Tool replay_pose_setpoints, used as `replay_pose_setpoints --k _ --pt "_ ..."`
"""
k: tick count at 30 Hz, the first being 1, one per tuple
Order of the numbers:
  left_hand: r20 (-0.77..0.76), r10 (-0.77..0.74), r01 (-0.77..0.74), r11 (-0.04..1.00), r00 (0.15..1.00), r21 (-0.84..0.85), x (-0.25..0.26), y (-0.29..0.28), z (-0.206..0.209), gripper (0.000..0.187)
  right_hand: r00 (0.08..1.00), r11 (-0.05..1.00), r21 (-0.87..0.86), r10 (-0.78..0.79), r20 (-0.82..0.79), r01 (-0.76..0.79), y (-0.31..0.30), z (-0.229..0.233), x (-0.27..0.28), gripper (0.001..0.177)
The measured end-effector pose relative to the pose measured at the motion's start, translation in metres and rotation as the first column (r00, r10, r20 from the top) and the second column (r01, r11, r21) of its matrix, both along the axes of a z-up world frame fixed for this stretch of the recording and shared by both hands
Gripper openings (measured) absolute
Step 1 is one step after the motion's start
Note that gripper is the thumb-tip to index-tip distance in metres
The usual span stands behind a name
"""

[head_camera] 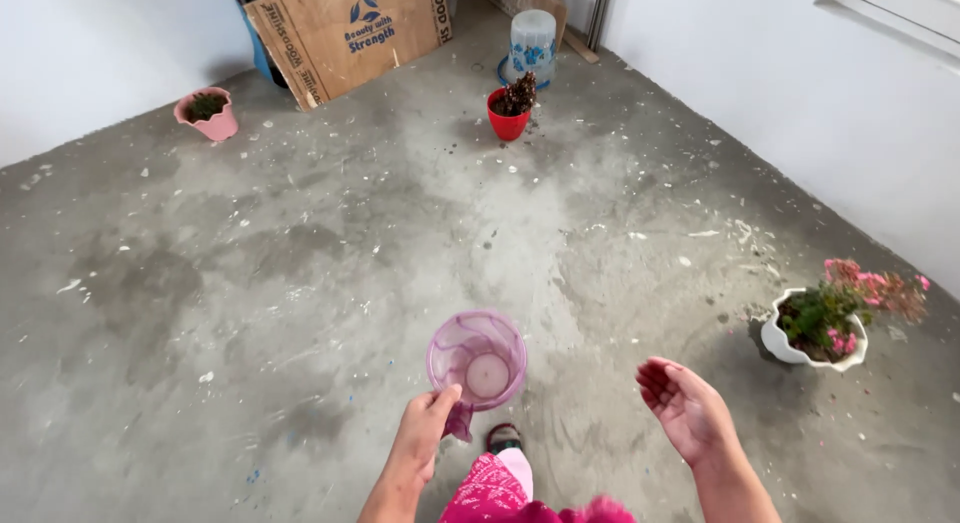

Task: The recorder uses a plastic mug to fetch water from a bucket and water multiple potted plants in an indoor/balcony area.

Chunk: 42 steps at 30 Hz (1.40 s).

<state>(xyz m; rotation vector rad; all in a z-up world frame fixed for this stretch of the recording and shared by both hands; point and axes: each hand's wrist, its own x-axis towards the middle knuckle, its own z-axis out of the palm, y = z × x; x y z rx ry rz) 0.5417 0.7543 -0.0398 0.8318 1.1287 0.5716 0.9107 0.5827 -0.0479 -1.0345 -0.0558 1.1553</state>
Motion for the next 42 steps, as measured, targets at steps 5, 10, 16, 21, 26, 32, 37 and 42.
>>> replay_pose_setpoints --k 5,10,16,21,26,32,37,42 --pt "-0.039 -0.028 0.027 0.999 0.999 -0.021 0.084 0.13 0.001 0.03 0.995 0.982 -0.162 -0.094 0.036 0.099 0.084 0.004 0.082 0.031" --pt "-0.044 -0.011 0.011 1.0 0.999 -0.002 0.169 0.25 -0.001 0.03 0.993 0.975 -0.189 -0.116 0.011 0.116 0.193 -0.018 0.178 0.031" --pt "-0.09 0.078 -0.08 0.996 0.993 -0.025 0.272 0.367 0.006 0.03 1.0 0.988 -0.154 -0.022 -0.002 0.021 0.365 -0.037 0.318 0.029" --pt "-0.13 0.154 -0.165 0.983 0.98 -0.083 0.339 0.465 0.02 0.03 0.999 0.979 -0.194 0.054 -0.005 -0.054 0.515 -0.009 0.392 0.03" --pt "-0.172 0.174 -0.195 0.974 0.97 -0.115 0.383 0.562 0.019 0.03 0.987 0.976 -0.162 0.153 0.049 -0.143 0.649 -0.003 0.434 0.028" --pt "-0.224 0.173 -0.204 0.971 0.959 -0.123 0.424 0.71 -0.054 0.032 0.993 0.97 -0.216 0.116 0.029 -0.107 0.762 -0.049 0.471 0.03" --pt "-0.279 0.086 -0.134 0.978 0.957 -0.159 0.471 0.853 -0.097 0.035 0.996 0.945 -0.32 0.084 0.022 -0.072 0.844 -0.106 0.504 0.034" --pt "-0.342 0.033 -0.094 0.982 0.939 -0.164 0.523 0.968 -0.181 0.037 0.997 0.911 -0.408 0.076 0.024 -0.06 0.956 -0.168 0.535 0.034"
